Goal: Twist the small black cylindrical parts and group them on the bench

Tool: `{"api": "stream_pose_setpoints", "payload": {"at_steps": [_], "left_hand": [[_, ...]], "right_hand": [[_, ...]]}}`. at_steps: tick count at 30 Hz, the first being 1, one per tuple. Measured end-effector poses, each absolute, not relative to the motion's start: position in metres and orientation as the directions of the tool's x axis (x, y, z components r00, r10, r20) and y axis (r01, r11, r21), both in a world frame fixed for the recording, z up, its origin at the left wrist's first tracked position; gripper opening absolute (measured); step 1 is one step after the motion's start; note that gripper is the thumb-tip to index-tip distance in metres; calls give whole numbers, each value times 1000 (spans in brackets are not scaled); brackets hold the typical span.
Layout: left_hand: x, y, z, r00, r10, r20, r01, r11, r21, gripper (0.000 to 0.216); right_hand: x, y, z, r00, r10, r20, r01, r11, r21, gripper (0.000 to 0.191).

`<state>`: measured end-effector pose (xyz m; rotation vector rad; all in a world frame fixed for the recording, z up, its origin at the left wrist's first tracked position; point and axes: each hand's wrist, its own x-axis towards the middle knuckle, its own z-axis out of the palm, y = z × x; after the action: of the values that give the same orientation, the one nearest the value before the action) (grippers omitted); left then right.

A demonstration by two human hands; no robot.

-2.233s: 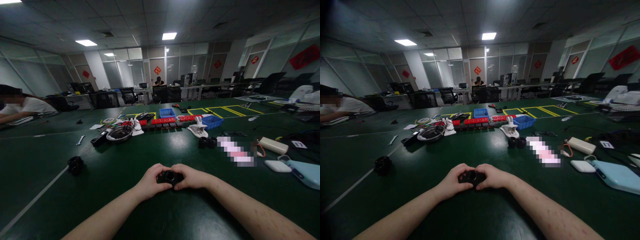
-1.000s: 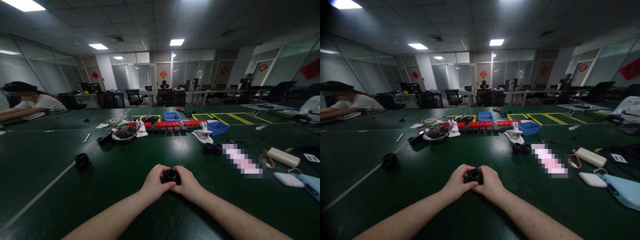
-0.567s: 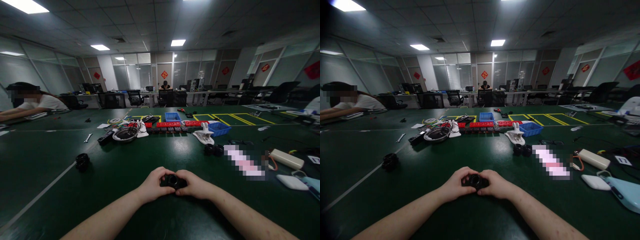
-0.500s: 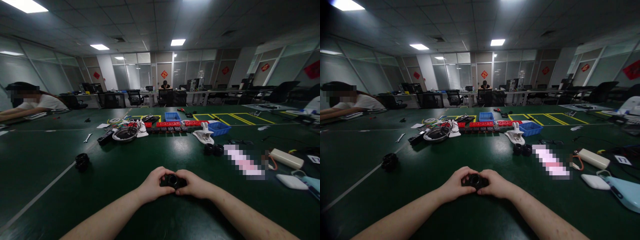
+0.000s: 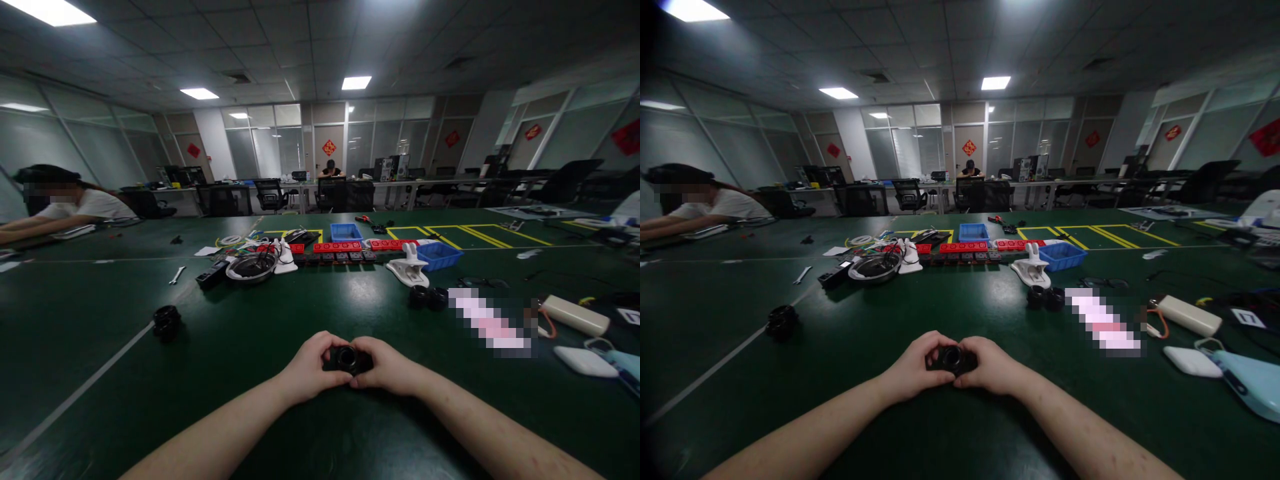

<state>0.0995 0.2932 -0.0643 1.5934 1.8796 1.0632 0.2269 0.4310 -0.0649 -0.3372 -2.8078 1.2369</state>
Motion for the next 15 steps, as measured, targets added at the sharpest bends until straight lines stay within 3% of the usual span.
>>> {"api": "stream_pose_setpoints", "payload": {"at_steps": [8,15], "left_hand": [[114,293,-60,-422,898,124,608,178,774,35],[114,294,-62,-451,881,144,624,195,757,35]], "right_hand": [[222,422,-74,-926,378,27,289,750,-595,35],[220,410,-73,-899,425,104,337,824,-455,30]]}}
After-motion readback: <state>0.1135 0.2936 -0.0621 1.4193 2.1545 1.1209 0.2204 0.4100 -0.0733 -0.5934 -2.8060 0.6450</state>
